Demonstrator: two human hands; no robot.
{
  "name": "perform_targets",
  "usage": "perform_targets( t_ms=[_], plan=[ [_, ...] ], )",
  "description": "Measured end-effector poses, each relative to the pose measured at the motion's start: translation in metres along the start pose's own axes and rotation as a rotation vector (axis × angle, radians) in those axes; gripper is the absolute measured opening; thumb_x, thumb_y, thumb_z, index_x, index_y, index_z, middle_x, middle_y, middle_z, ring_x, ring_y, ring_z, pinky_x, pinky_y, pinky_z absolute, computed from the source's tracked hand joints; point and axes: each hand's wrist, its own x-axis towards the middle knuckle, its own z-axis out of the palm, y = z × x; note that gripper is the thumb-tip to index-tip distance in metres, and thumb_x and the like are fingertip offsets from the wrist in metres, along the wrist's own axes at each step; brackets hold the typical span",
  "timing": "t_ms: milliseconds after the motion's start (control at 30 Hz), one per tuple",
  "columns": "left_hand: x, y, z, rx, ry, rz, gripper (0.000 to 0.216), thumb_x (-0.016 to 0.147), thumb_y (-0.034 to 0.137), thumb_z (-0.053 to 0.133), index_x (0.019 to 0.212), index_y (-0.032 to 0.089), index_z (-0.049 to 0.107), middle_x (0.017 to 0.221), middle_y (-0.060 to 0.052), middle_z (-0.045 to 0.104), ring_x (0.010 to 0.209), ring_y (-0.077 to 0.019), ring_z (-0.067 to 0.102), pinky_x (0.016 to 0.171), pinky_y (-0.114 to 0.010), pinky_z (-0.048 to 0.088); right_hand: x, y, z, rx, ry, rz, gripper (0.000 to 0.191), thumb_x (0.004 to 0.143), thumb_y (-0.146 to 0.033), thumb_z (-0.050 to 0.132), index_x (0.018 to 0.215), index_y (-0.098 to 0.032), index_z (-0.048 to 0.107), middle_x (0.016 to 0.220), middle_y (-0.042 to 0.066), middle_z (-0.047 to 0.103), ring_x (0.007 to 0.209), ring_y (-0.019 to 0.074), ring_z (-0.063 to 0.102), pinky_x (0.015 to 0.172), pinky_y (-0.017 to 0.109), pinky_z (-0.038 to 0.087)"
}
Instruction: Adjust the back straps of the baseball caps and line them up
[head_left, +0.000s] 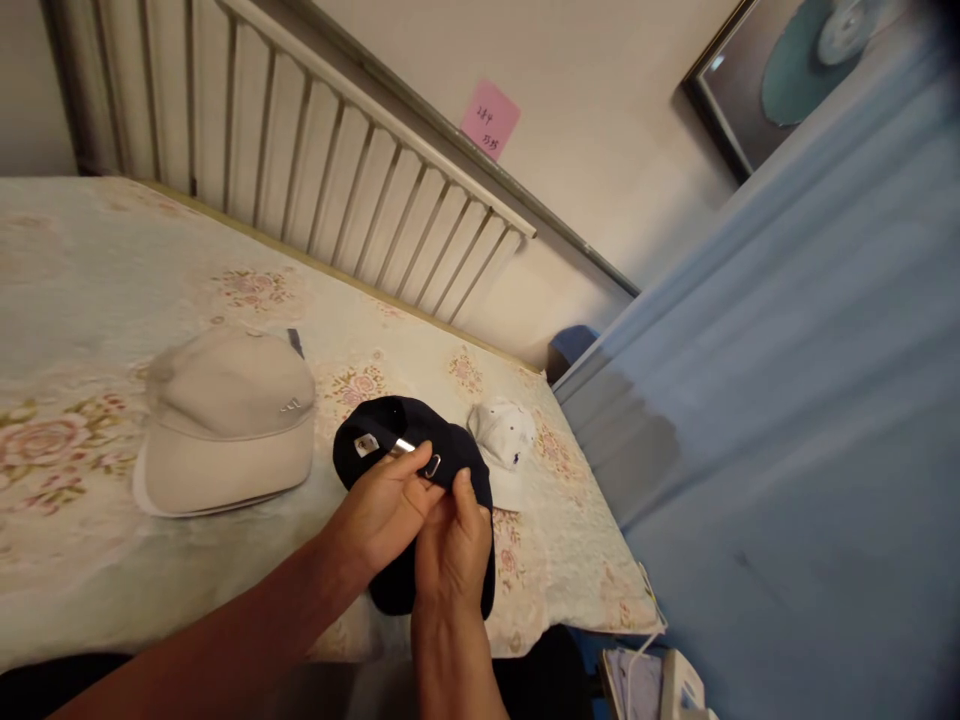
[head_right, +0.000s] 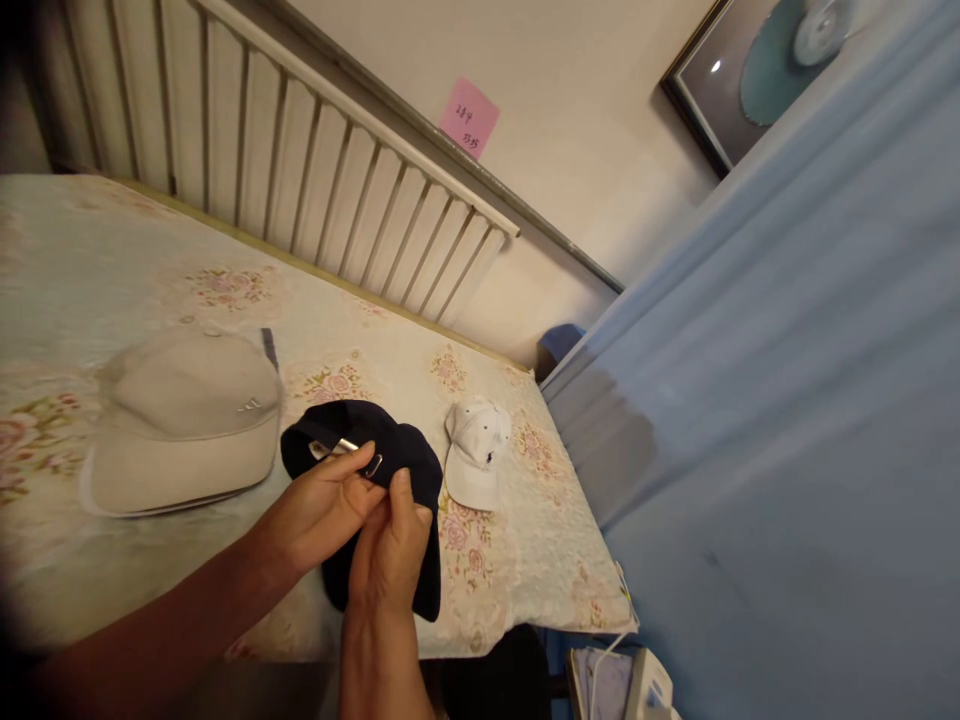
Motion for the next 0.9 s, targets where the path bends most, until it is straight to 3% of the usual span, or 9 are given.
perform_targets(
  t_ms=[100, 233, 433, 567, 767, 900],
  plan=[
    [0.000, -0.001, 0.000, -0.001, 0.017, 0.015, 0.018, 0.086, 0.005, 0.051, 0.087, 0.013, 0.067, 0.083, -0.007, 0.073, 0.084, -0.0179, 0.070, 0.090, -0.035, 0.052, 0.002, 0.001, -0.001, -0.003, 0.034, 0.014, 0.028, 0.085, -0.032, 0.059, 0.097, -0.010, 0.070, 0.090, 0.010, 0.074, 0.095, 0.0203, 0.068, 0.104, 0.043, 0.041],
    [0.002, 0.002, 0.002, 0.021, -0.017, 0.050, 0.021, 0.087, 0.007, 0.050, 0.100, 0.012, 0.066, 0.091, -0.009, 0.074, 0.090, -0.0209, 0.069, 0.089, -0.036, 0.053, 0.008, -0.006, -0.003, 0.076, -0.016, -0.003, 0.034, 0.086, -0.035, 0.055, 0.108, -0.013, 0.066, 0.108, 0.010, 0.071, 0.105, 0.0209, 0.064, 0.107, 0.045, 0.038],
    [0.005, 0.007, 0.002, 0.024, -0.030, 0.157, 0.035, 0.088, 0.002, 0.046, 0.117, 0.014, 0.061, 0.095, -0.007, 0.074, 0.089, -0.0176, 0.070, 0.089, -0.034, 0.054, 0.016, -0.022, -0.012, 0.105, 0.001, -0.059, 0.036, 0.087, -0.037, 0.055, 0.118, -0.022, 0.061, 0.124, 0.007, 0.064, 0.116, 0.0192, 0.058, 0.109, 0.045, 0.035],
    [0.005, 0.001, 0.000, 0.022, -0.043, 0.135, 0.033, 0.088, 0.003, 0.046, 0.115, 0.014, 0.062, 0.098, -0.008, 0.073, 0.092, -0.0186, 0.069, 0.090, -0.035, 0.053, 0.014, -0.025, -0.012, 0.128, 0.015, -0.078, 0.034, 0.087, -0.037, 0.055, 0.116, -0.022, 0.063, 0.122, 0.007, 0.065, 0.114, 0.0198, 0.060, 0.108, 0.046, 0.036],
    [0.004, -0.008, -0.003, 0.029, -0.068, -0.004, 0.024, 0.087, 0.009, 0.051, 0.106, 0.012, 0.066, 0.097, -0.011, 0.073, 0.095, -0.0232, 0.068, 0.093, -0.041, 0.051, 0.008, -0.013, -0.008, 0.041, 0.056, -0.042, 0.030, 0.084, -0.034, 0.058, 0.103, -0.013, 0.067, 0.106, 0.009, 0.072, 0.106, 0.0214, 0.064, 0.109, 0.045, 0.036],
    [0.004, -0.009, -0.005, 0.041, -0.042, -0.003, 0.018, 0.085, 0.009, 0.054, 0.097, 0.012, 0.067, 0.093, -0.011, 0.074, 0.092, -0.0235, 0.069, 0.091, -0.041, 0.052, 0.008, -0.008, -0.008, 0.022, 0.070, -0.009, 0.034, 0.084, -0.035, 0.057, 0.106, -0.011, 0.066, 0.106, 0.011, 0.071, 0.106, 0.0214, 0.064, 0.108, 0.044, 0.038]
  ],
)
